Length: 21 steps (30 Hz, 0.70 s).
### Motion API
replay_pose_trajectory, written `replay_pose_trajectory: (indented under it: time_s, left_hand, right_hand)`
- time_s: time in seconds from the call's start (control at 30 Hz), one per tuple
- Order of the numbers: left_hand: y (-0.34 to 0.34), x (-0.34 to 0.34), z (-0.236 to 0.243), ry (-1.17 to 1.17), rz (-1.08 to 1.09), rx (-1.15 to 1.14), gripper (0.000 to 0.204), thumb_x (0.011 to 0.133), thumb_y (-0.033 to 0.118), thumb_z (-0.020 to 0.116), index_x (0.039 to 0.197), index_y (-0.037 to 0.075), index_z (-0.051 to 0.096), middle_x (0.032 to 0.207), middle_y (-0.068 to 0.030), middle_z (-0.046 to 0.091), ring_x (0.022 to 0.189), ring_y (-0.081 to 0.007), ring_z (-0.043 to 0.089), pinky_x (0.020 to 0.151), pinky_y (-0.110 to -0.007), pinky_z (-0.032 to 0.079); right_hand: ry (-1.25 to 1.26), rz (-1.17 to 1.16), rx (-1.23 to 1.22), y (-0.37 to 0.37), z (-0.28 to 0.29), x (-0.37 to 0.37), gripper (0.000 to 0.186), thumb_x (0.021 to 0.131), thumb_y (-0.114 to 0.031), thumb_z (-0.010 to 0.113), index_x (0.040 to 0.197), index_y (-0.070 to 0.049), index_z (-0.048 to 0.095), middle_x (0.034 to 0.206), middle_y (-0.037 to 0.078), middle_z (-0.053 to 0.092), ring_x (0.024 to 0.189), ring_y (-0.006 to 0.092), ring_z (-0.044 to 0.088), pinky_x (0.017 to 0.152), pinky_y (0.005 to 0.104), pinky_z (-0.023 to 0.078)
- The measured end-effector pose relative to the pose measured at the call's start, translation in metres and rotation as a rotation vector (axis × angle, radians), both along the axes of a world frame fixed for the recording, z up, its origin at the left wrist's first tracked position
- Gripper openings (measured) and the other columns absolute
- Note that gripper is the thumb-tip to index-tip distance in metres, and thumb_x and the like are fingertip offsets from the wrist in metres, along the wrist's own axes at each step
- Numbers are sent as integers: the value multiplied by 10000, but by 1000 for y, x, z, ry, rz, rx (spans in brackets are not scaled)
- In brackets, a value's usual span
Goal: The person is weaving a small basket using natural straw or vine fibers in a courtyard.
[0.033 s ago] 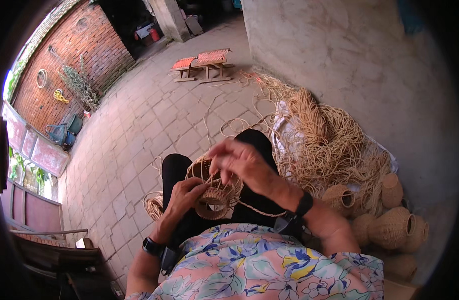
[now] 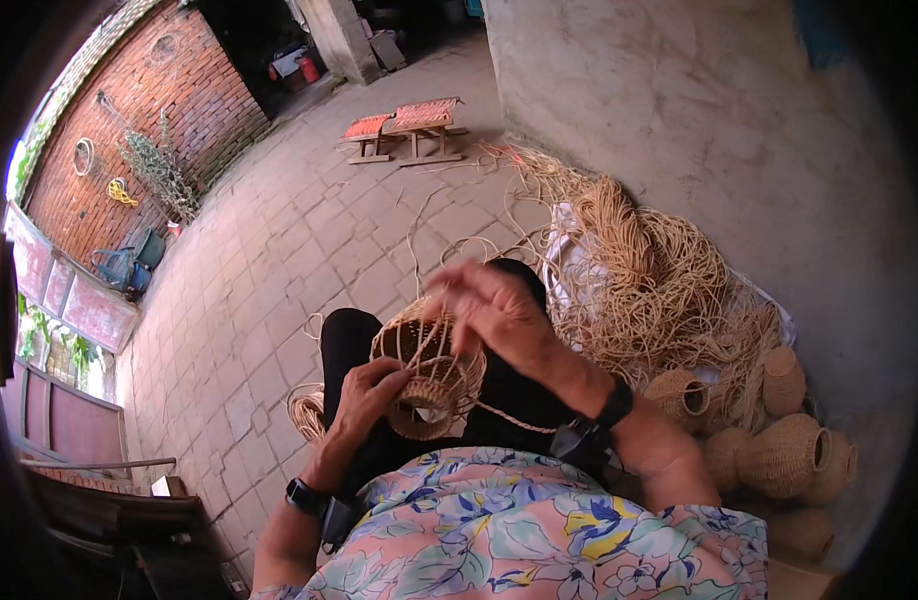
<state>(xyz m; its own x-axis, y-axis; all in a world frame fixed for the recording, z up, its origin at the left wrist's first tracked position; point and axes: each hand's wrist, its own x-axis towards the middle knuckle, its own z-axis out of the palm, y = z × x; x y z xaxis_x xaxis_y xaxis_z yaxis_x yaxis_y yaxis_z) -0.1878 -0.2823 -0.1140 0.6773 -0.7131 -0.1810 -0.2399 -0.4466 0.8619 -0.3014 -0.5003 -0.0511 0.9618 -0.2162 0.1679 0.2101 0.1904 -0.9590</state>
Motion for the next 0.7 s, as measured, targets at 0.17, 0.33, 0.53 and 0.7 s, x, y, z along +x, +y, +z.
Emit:
replay_pose_trajectory:
  time_s: [0.17,0.33,0.53,0.7]
  left_hand:
    - [15,-25,-17,393,236,-314,255,935,272,592,901,26,654,696,37,586,555,-37,485,505,-191,368]
    - [9,-23,-19,432,257,-346,237,936,258,586,926,30,651,702,31,587,548,-39,483,502,-187,375]
    - [12,-22,-15,446,265,-366,227,937,246,578,930,30,646,698,27,587,537,-44,485,498,-186,375]
    - [14,-19,-17,491,258,-386,222,932,246,588,928,32,648,670,33,573,523,-44,481,490,-190,366]
  right_hand:
    - [62,-403,-799,-24,-29,-1,220,866,-120,659,1043,-45,553,828,108,644,576,203,618,546,314,493]
    - [-188,-215,-846,17,-48,21,133,806,-1,616,931,-22,574,818,103,615,688,221,622,604,328,494]
    - [-224,20,-906,24,-63,34,146,749,47,572,881,-12,588,851,134,588,773,311,623,670,374,501]
    - [-245,111,-942,25,-57,21,84,711,41,549,767,-20,560,799,127,534,756,323,576,669,412,473]
